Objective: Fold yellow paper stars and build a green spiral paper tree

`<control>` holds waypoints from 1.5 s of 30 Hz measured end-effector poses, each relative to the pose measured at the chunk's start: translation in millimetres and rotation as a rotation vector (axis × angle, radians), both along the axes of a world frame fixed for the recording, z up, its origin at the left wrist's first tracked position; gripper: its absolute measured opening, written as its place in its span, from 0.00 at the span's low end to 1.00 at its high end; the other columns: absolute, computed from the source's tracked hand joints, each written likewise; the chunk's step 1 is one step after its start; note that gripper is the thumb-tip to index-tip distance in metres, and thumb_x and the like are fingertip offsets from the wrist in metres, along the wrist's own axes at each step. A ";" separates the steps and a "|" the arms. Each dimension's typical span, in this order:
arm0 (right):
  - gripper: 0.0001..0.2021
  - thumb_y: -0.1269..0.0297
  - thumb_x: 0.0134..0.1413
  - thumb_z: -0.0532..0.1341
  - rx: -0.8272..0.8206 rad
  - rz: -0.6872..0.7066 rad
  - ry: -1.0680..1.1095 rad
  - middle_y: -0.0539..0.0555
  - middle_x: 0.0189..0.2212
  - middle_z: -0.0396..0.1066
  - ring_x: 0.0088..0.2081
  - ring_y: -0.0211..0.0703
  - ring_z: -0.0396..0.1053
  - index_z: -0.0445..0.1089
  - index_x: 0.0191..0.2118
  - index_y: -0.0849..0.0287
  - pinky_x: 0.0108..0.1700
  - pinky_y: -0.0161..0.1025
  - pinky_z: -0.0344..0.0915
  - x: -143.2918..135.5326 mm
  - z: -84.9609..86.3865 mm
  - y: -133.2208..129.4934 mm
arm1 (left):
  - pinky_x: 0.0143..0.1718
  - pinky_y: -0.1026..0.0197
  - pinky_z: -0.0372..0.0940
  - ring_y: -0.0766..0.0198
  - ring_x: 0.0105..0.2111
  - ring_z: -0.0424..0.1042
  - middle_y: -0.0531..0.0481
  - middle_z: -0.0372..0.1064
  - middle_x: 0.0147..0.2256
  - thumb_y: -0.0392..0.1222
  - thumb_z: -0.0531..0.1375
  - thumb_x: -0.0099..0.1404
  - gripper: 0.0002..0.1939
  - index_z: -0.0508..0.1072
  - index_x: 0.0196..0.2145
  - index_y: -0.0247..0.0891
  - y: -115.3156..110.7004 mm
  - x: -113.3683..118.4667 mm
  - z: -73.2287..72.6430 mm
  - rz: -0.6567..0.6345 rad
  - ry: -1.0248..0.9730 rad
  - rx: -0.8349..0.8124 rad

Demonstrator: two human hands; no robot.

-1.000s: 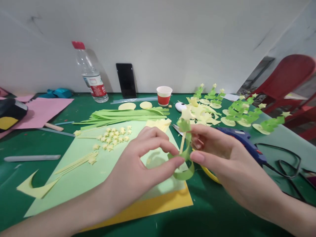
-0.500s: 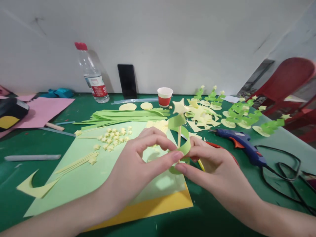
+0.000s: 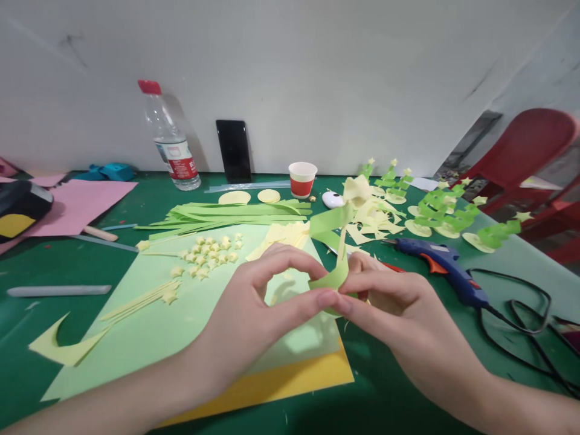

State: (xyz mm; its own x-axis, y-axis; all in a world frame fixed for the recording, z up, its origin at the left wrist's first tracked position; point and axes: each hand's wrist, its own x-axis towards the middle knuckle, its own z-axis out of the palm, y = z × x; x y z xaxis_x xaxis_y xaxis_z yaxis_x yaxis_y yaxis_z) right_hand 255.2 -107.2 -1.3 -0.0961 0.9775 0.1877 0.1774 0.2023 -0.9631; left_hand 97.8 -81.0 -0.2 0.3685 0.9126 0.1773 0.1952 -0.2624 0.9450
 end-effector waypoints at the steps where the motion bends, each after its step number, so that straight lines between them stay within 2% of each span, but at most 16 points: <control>1: 0.07 0.68 0.43 0.63 0.007 -0.006 0.001 0.47 0.16 0.56 0.23 0.34 0.56 0.73 0.19 0.55 0.24 0.31 0.58 -0.3 -0.3 0.0 | 0.37 0.64 0.60 0.65 0.33 0.64 0.57 0.66 0.29 0.42 0.62 0.55 0.04 0.69 0.25 0.43 0.0 0.0 -0.2 0.009 -0.008 -0.008; 6: 0.04 0.68 0.42 0.63 0.048 -0.011 -0.033 0.49 0.18 0.60 0.24 0.35 0.57 0.74 0.21 0.57 0.23 0.32 0.57 -1.5 -1.7 0.0 | 0.35 0.64 0.59 0.66 0.31 0.64 0.58 0.66 0.26 0.40 0.63 0.53 0.04 0.72 0.22 0.43 1.6 1.7 0.2 0.020 -0.072 -0.082; 12: 0.07 0.71 0.42 0.61 0.195 0.004 -0.137 0.48 0.15 0.55 0.22 0.34 0.54 0.74 0.19 0.57 0.22 0.31 0.55 -1.9 -2.2 2.4 | 0.35 0.62 0.60 0.65 0.29 0.64 0.56 0.65 0.24 0.40 0.64 0.50 0.07 0.72 0.18 0.41 0.9 4.3 0.7 -0.017 -0.072 -0.187; 15: 0.07 0.69 0.44 0.61 0.168 0.022 -0.184 0.48 0.16 0.55 0.22 0.35 0.55 0.74 0.20 0.57 0.22 0.32 0.56 -1.0 -5.2 1.6 | 0.36 0.61 0.61 0.65 0.28 0.64 0.56 0.66 0.26 0.40 0.64 0.50 0.09 0.71 0.16 0.40 1.1 5.4 -0.4 -0.017 -0.062 -0.214; 18: 0.04 0.66 0.46 0.61 0.101 0.056 -0.263 0.49 0.20 0.60 0.26 0.37 0.60 0.74 0.27 0.56 0.28 0.34 0.61 7.0 -9.3 -1.9 | 0.37 0.61 0.62 0.64 0.30 0.66 0.55 0.67 0.28 0.41 0.63 0.50 0.07 0.72 0.17 0.40 3.1 5.6 -3.0 -0.020 -0.059 -0.221; 20: 0.07 0.62 0.48 0.60 0.073 0.040 -0.367 0.50 0.24 0.63 0.28 0.39 0.62 0.72 0.34 0.54 0.32 0.36 0.63 20.9 -10.2 -4.1 | 0.37 0.61 0.63 0.62 0.31 0.68 0.54 0.69 0.29 0.42 0.64 0.50 0.06 0.73 0.18 0.41 4.9 5.0 -5.9 -0.022 -0.054 -0.228; 23: 0.12 0.54 0.52 0.55 0.034 -0.108 -0.649 0.52 0.29 0.65 0.30 0.42 0.64 0.68 0.39 0.52 0.31 0.38 0.62 57.6 -7.7 -3.7 | 0.35 0.61 0.63 0.59 0.33 0.69 0.52 0.71 0.27 0.45 0.64 0.50 0.07 0.75 0.19 0.41 6.7 4.5 -12.8 -0.049 -0.024 -0.286; 24: 0.13 0.51 0.52 0.54 0.017 -0.206 -0.790 0.52 0.30 0.65 0.31 0.43 0.64 0.66 0.39 0.52 0.31 0.39 0.61 72.8 -6.7 -2.5 | 0.34 0.62 0.63 0.60 0.32 0.69 0.52 0.71 0.26 0.45 0.63 0.50 0.07 0.75 0.20 0.41 7.0 4.9 -15.7 -0.068 -0.013 -0.315; 27: 0.12 0.57 0.51 0.56 -0.040 -0.420 -0.933 0.60 0.35 0.65 0.36 0.51 0.64 0.63 0.41 0.56 0.35 0.46 0.58 118.7 -10.2 2.4 | 0.32 0.64 0.63 0.63 0.28 0.68 0.53 0.70 0.24 0.44 0.63 0.51 0.06 0.76 0.21 0.41 7.7 7.9 -25.4 -0.133 0.012 -0.379; 29: 0.10 0.58 0.48 0.58 -0.077 -0.522 -1.009 0.65 0.35 0.64 0.39 0.58 0.62 0.62 0.34 0.58 0.37 0.50 0.56 143.5 -20.7 5.1 | 0.32 0.64 0.62 0.64 0.28 0.67 0.53 0.70 0.25 0.44 0.63 0.52 0.07 0.76 0.21 0.41 8.8 11.1 -32.1 -0.158 0.019 -0.417; 31: 0.07 0.59 0.49 0.56 -0.101 -0.542 -1.041 0.63 0.30 0.64 0.36 0.56 0.64 0.61 0.28 0.56 0.38 0.49 0.56 161.3 -36.5 7.8 | 0.32 0.64 0.63 0.63 0.28 0.68 0.53 0.71 0.26 0.44 0.63 0.52 0.07 0.75 0.20 0.40 10.4 14.0 -38.7 -0.160 0.017 -0.448; 33: 0.08 0.59 0.51 0.54 -0.113 -0.559 -1.057 0.60 0.28 0.63 0.32 0.51 0.65 0.60 0.26 0.55 0.35 0.45 0.57 173.1 -53.2 11.9 | 0.32 0.62 0.63 0.62 0.28 0.68 0.52 0.72 0.25 0.44 0.63 0.51 0.07 0.75 0.21 0.40 11.7 15.7 -44.6 -0.144 0.000 -0.479; 37: 0.09 0.56 0.52 0.53 -0.144 -0.642 -1.070 0.60 0.30 0.65 0.36 0.51 0.66 0.61 0.28 0.55 0.36 0.44 0.57 186.8 -76.5 23.7 | 0.34 0.59 0.63 0.61 0.26 0.68 0.51 0.72 0.25 0.46 0.64 0.49 0.08 0.75 0.22 0.39 13.0 15.1 -53.3 -0.098 -0.036 -0.518; 42: 0.09 0.58 0.56 0.54 -0.272 -0.689 -1.067 0.56 0.36 0.67 0.40 0.44 0.66 0.65 0.34 0.59 0.41 0.41 0.61 193.7 -83.4 31.7 | 0.33 0.61 0.63 0.63 0.26 0.68 0.51 0.72 0.24 0.45 0.65 0.46 0.08 0.75 0.21 0.37 14.5 13.4 -56.2 -0.058 -0.080 -0.595; 45: 0.11 0.62 0.57 0.56 -0.392 -0.722 -1.070 0.54 0.40 0.66 0.40 0.42 0.66 0.65 0.43 0.62 0.41 0.44 0.65 192.3 -82.1 32.2 | 0.29 0.67 0.63 0.66 0.24 0.68 0.53 0.71 0.22 0.41 0.65 0.47 0.05 0.75 0.20 0.37 16.2 12.9 -54.6 -0.107 -0.123 -0.682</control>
